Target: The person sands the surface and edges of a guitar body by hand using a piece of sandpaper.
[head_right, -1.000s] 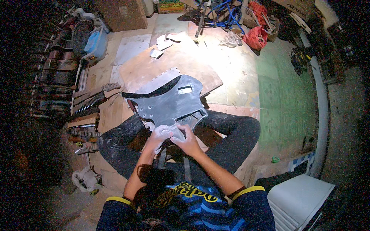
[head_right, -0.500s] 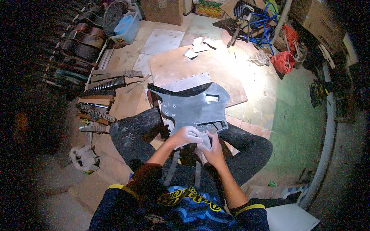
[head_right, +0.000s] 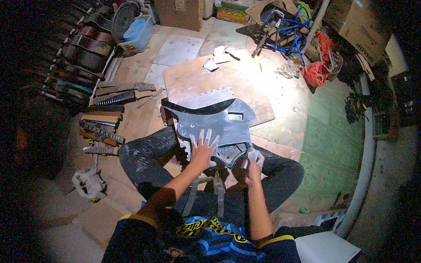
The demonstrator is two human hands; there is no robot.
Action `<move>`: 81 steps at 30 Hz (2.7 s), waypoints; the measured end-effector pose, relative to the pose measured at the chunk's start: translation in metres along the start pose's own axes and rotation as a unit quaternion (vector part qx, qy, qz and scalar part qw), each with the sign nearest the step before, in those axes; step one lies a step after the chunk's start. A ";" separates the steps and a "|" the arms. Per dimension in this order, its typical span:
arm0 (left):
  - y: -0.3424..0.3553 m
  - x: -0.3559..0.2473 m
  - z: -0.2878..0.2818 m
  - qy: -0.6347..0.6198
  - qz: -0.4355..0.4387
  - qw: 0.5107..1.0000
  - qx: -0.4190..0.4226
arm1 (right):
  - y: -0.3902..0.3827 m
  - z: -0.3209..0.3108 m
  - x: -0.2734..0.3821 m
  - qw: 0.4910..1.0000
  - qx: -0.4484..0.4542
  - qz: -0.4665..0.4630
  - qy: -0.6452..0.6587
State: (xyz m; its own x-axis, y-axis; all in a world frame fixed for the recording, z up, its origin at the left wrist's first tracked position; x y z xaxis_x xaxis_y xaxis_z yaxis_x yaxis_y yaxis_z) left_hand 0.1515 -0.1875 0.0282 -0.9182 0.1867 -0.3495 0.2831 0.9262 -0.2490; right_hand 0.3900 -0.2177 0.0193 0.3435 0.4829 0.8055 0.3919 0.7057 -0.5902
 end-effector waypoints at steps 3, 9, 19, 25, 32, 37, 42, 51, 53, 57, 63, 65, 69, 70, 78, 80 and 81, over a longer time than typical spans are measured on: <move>0.003 0.004 0.004 0.062 0.025 0.997 -0.043 | -0.001 0.005 -0.001 1.000 -0.001 0.005 -0.003; 0.004 0.013 -0.004 -0.020 0.019 0.999 -0.040 | 0.000 0.022 0.005 1.000 0.009 -0.027 0.004; 0.029 0.034 -0.016 -0.033 -0.027 0.998 -0.046 | 0.041 0.049 0.008 0.993 0.076 -0.077 0.036; 0.066 0.051 -0.028 0.018 -0.053 0.997 -0.049 | 0.073 0.072 0.040 0.988 0.149 -0.023 0.005; 0.092 0.049 -0.049 0.058 -0.068 0.995 0.040 | 0.097 0.044 0.077 0.757 0.101 -0.446 -0.467; 0.093 0.048 -0.050 0.058 -0.068 0.994 0.060 | 0.032 0.057 0.034 0.694 0.092 -0.440 -0.562; 0.093 0.046 -0.056 0.057 -0.076 0.993 0.074 | 0.074 0.053 0.059 0.711 0.101 -0.355 -0.598; 0.094 0.043 -0.059 0.058 -0.072 0.993 0.068 | 0.064 0.049 0.041 0.698 0.078 -0.392 -0.595; 0.093 0.046 -0.053 0.053 -0.077 0.993 0.075 | 0.056 0.061 0.046 0.714 0.024 -0.432 -0.550; 0.094 0.055 -0.039 0.074 -0.085 0.993 0.037 | 0.006 0.059 0.008 0.660 0.150 -0.473 -0.564; 0.093 0.052 -0.047 0.069 -0.079 0.993 0.052 | 0.046 0.068 0.032 0.721 0.024 -0.427 -0.545; 0.096 0.046 -0.045 0.071 -0.078 0.994 0.041 | 0.024 0.044 -0.013 0.699 0.081 -0.477 -0.527; 0.096 0.049 -0.052 0.070 -0.086 0.992 0.055 | 0.059 0.055 0.023 0.742 0.123 -0.429 -0.500; 0.095 0.049 -0.047 0.066 -0.079 0.993 0.048 | 0.063 0.065 0.040 0.741 0.037 -0.491 -0.457; 0.096 0.050 -0.047 0.076 -0.091 0.991 0.064 | 0.058 0.056 0.017 0.750 0.116 -0.419 -0.499; 0.098 0.042 -0.046 0.060 -0.078 0.994 0.050 | 0.061 0.067 0.040 0.787 -0.053 -0.479 -0.385; 0.099 0.048 -0.041 0.075 -0.077 0.994 0.028 | 0.057 0.068 0.026 0.783 0.000 -0.436 -0.445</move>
State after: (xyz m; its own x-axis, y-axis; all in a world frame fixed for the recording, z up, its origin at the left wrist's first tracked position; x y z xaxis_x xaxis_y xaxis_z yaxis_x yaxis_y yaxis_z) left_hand 0.1242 -0.0736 0.0238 -0.9816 0.0957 -0.1652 0.1478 0.9286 -0.3404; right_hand 0.3631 -0.1298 0.0105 -0.7841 -0.0120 0.6206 0.1464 0.9680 0.2038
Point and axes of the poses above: each hand's wrist, its own y-axis towards the middle knuckle, its own z-axis out of the palm, x = y × z, the point moved 2 cm from there along y, towards the middle knuckle, and after that the axes turned 2 degrees about y, right-handed, at the moved point
